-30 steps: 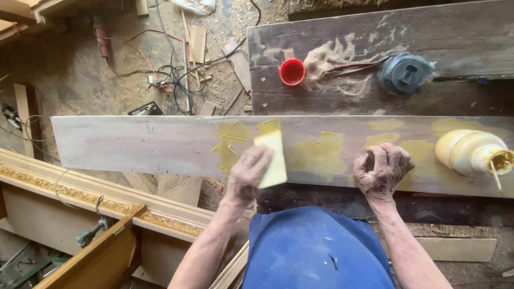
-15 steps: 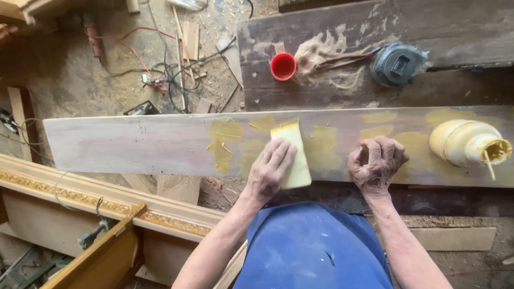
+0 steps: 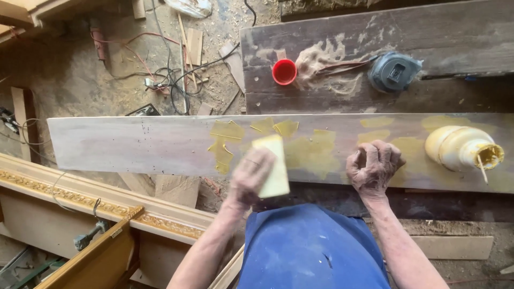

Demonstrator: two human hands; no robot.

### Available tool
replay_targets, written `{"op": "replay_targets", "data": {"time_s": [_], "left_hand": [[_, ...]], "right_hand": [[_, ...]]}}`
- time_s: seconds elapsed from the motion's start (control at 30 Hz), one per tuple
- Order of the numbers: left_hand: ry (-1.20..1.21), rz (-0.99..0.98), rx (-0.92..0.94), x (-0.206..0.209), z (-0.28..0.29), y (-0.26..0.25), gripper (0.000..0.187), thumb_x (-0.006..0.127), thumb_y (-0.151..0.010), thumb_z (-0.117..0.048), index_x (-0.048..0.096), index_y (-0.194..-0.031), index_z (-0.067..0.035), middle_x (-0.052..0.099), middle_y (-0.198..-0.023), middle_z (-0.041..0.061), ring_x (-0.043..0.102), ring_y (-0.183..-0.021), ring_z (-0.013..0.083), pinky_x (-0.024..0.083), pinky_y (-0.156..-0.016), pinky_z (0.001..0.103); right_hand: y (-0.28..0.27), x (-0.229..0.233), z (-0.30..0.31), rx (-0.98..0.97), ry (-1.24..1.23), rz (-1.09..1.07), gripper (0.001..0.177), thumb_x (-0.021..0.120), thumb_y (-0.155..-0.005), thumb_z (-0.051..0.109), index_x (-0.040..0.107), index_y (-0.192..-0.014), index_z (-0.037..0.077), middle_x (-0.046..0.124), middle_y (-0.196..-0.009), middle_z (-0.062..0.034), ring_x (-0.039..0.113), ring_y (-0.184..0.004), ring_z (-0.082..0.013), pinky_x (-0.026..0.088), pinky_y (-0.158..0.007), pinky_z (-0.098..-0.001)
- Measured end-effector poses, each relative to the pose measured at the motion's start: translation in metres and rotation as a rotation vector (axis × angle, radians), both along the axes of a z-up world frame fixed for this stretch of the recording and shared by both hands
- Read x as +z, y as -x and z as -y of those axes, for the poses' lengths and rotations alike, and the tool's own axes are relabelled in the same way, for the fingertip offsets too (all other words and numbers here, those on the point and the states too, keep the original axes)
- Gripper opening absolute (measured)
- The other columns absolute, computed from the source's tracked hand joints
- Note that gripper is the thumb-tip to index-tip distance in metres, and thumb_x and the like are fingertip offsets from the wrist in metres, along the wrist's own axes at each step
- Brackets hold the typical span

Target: Applying and smoothing yellow wood filler onto a wooden plank using a small spreader tool in a workshop environment.

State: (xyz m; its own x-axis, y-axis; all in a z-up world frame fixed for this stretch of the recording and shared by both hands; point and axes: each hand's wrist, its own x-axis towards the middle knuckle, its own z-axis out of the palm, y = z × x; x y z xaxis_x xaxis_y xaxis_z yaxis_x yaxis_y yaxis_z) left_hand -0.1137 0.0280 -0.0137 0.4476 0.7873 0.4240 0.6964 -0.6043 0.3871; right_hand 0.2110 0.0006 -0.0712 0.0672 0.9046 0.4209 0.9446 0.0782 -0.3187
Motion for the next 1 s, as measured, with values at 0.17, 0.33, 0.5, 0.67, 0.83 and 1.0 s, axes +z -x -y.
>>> {"op": "replay_targets", "data": {"time_s": [0.17,0.33,0.5,0.67,0.83,1.0], "left_hand": [[-0.020,-0.050,0.048,-0.012,0.019,0.013,0.027,0.052,-0.103,-0.008,0.072,-0.121,-0.004,0.070,-0.120,0.020,0.068,-0.113,0.0400,0.056,-0.102,0.048],[0.155,-0.002,0.057,-0.028,0.018,0.049,0.031,0.059,-0.094,-0.004,0.073,-0.122,-0.007,0.070,-0.114,0.019,0.069,-0.106,0.0371,0.060,-0.095,0.045],[-0.018,-0.152,0.286,-0.039,-0.005,0.038,0.038,0.073,-0.076,-0.006,0.071,-0.114,0.001,0.067,-0.100,0.021,0.067,-0.088,0.0382,0.058,-0.078,0.045],[0.187,0.096,0.278,-0.025,0.008,-0.004,0.044,0.077,-0.074,-0.011,0.070,-0.117,-0.005,0.069,-0.105,0.019,0.070,-0.092,0.0351,0.060,-0.075,0.040],[0.797,1.401,0.815,-0.014,-0.028,0.061,0.031,0.072,-0.087,-0.016,0.067,-0.113,0.000,0.065,-0.112,0.012,0.066,-0.102,0.0231,0.057,-0.081,0.029],[0.004,-0.078,0.440,-0.047,-0.020,0.010,0.056,0.072,-0.066,-0.008,0.064,-0.120,0.006,0.069,-0.096,0.025,0.062,-0.080,0.0409,0.050,-0.064,0.046]], "right_hand": [[-0.001,-0.006,0.000,0.022,-0.016,-0.004,0.019,0.071,-0.078,0.013,0.071,-0.098,0.013,0.060,-0.103,-0.0073,0.059,-0.105,-0.0306,0.043,-0.102,-0.0417],[0.001,0.000,-0.002,-0.001,-0.012,0.001,0.017,0.072,-0.079,0.013,0.070,-0.097,0.014,0.060,-0.102,-0.0059,0.059,-0.105,-0.0304,0.043,-0.101,-0.0415],[0.001,0.000,-0.001,0.009,-0.027,0.013,0.018,0.072,-0.078,0.011,0.069,-0.096,0.013,0.060,-0.103,-0.0083,0.058,-0.104,-0.0321,0.044,-0.098,-0.0426],[0.007,0.005,-0.001,0.003,-0.016,0.065,0.019,0.070,-0.077,0.009,0.069,-0.096,0.012,0.062,-0.106,-0.0090,0.057,-0.106,-0.0320,0.040,-0.095,-0.0435],[0.008,0.003,0.002,-0.060,0.004,0.114,0.015,0.068,-0.078,0.010,0.070,-0.093,0.012,0.065,-0.106,-0.0079,0.057,-0.107,-0.0306,0.036,-0.094,-0.0425],[0.010,0.006,-0.002,-0.045,0.021,0.117,0.018,0.067,-0.077,0.009,0.069,-0.095,0.012,0.063,-0.106,-0.0086,0.056,-0.108,-0.0312,0.035,-0.095,-0.0427]]}}
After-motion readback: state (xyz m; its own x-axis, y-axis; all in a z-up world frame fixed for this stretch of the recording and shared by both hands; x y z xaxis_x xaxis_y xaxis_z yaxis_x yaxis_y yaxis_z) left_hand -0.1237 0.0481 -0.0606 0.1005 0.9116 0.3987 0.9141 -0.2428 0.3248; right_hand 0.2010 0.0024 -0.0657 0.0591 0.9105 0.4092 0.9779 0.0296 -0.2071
